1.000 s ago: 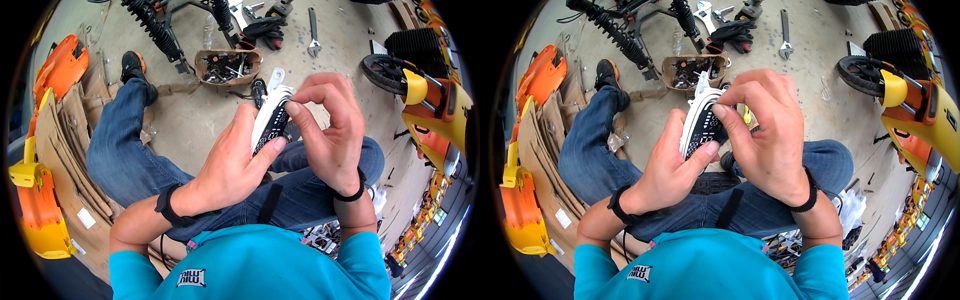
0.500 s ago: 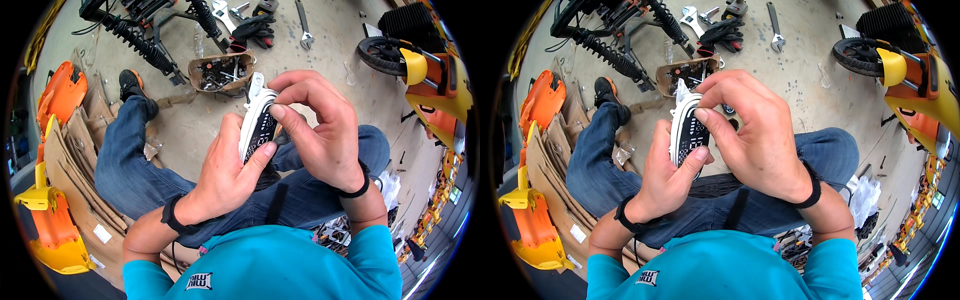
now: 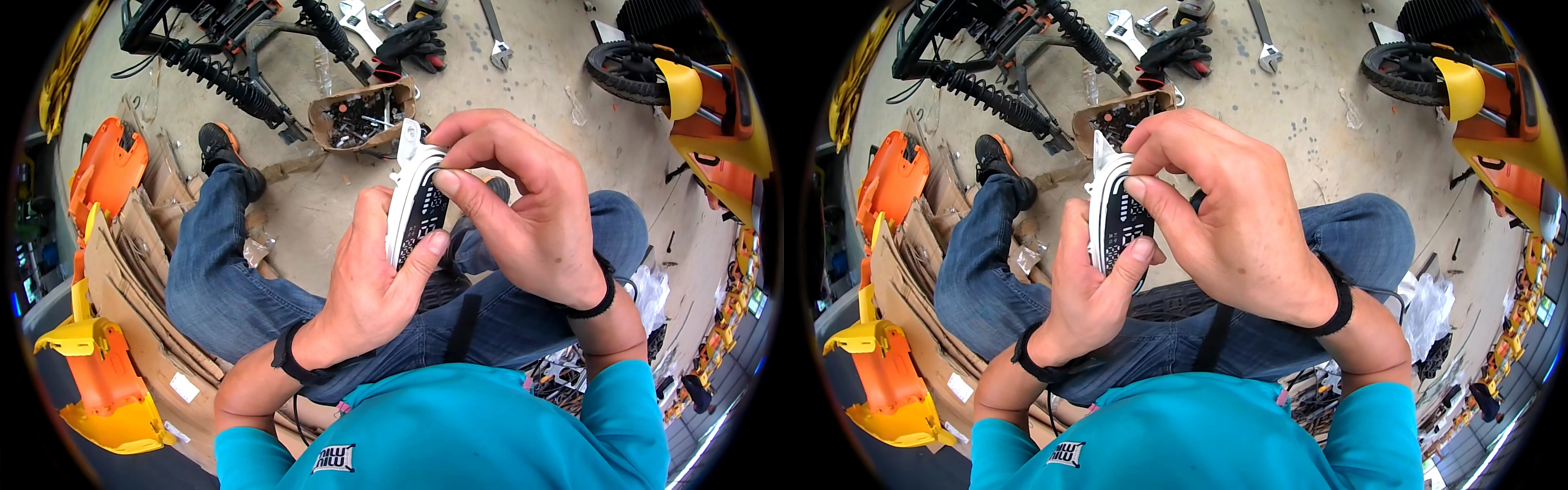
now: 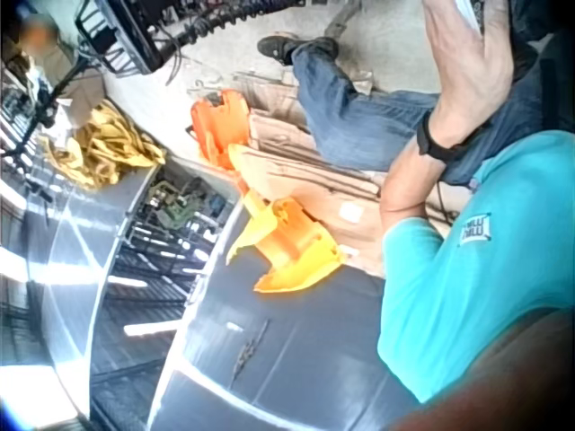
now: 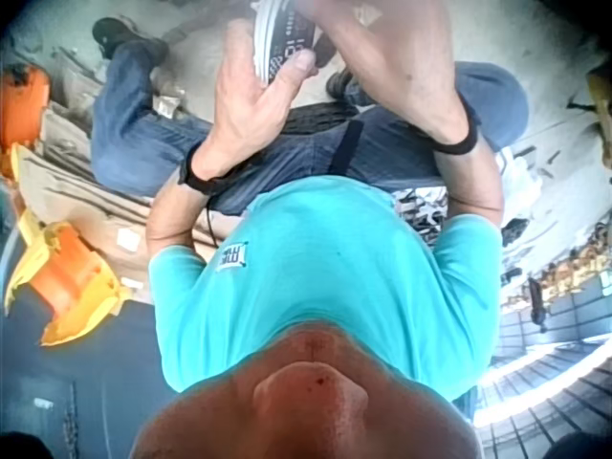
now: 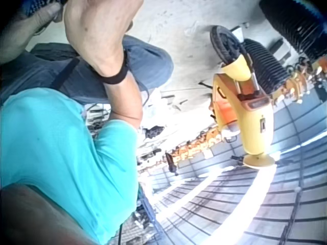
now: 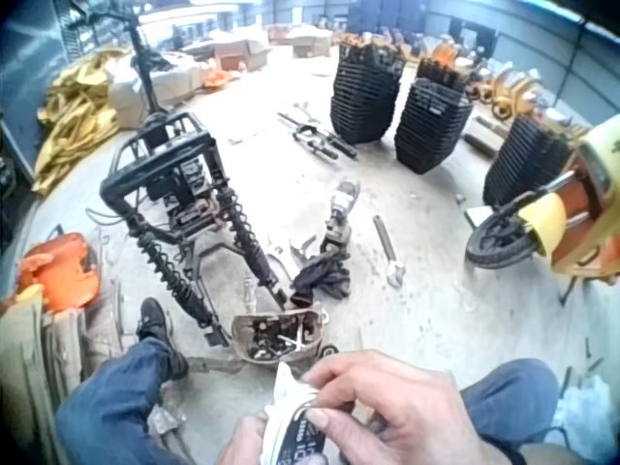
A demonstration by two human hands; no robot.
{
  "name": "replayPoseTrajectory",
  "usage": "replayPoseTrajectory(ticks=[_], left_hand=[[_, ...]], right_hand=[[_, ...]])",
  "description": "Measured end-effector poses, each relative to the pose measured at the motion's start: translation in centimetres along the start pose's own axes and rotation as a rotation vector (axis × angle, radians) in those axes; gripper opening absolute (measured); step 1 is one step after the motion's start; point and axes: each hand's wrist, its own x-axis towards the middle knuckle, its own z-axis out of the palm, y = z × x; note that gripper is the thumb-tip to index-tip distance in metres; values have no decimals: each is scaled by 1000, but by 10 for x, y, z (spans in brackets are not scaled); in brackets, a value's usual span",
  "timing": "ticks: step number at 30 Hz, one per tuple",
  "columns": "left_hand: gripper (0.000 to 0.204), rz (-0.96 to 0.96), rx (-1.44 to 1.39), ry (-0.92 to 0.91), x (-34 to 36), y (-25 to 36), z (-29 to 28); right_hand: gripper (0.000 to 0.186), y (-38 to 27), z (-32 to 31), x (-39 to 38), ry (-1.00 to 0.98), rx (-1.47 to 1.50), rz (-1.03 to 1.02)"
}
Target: The person holds two dashboard display panels, compares them, and then uses a screwdriver to secure a small metal bracket to the back of one of the display units.
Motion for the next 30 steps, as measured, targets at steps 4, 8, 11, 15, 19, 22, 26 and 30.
replayPoseTrajectory(ticks=[4, 8, 11, 15, 19, 22, 26, 30], left_hand=[[29, 7, 4, 0, 0, 1, 0], [29, 9, 16, -3, 0, 2, -1], [28, 11, 8, -10, 0, 2, -1], [26, 10, -7, -13, 0, 1, -1], [24, -1, -37, -20, 0, 1, -1], [24, 5, -41, -20, 0, 1, -1], [23, 10, -16, -30, -1, 0, -1], [23, 11, -9, -32, 0, 0, -1]], right_hand=[[7, 0, 0, 0, 5, 0, 7], [8, -1, 0, -1, 10, 0, 9], [8, -1, 0, -1, 15, -4, 15], [8, -2, 0, -1, 16, -28, 10], [8, -2, 0, -1, 24, -29, 8], [8, -3, 0, -1, 23, -42, 7], [8, -3, 0, -2, 21, -51, 13], [8, -2, 0, -2, 24, -56, 4]])
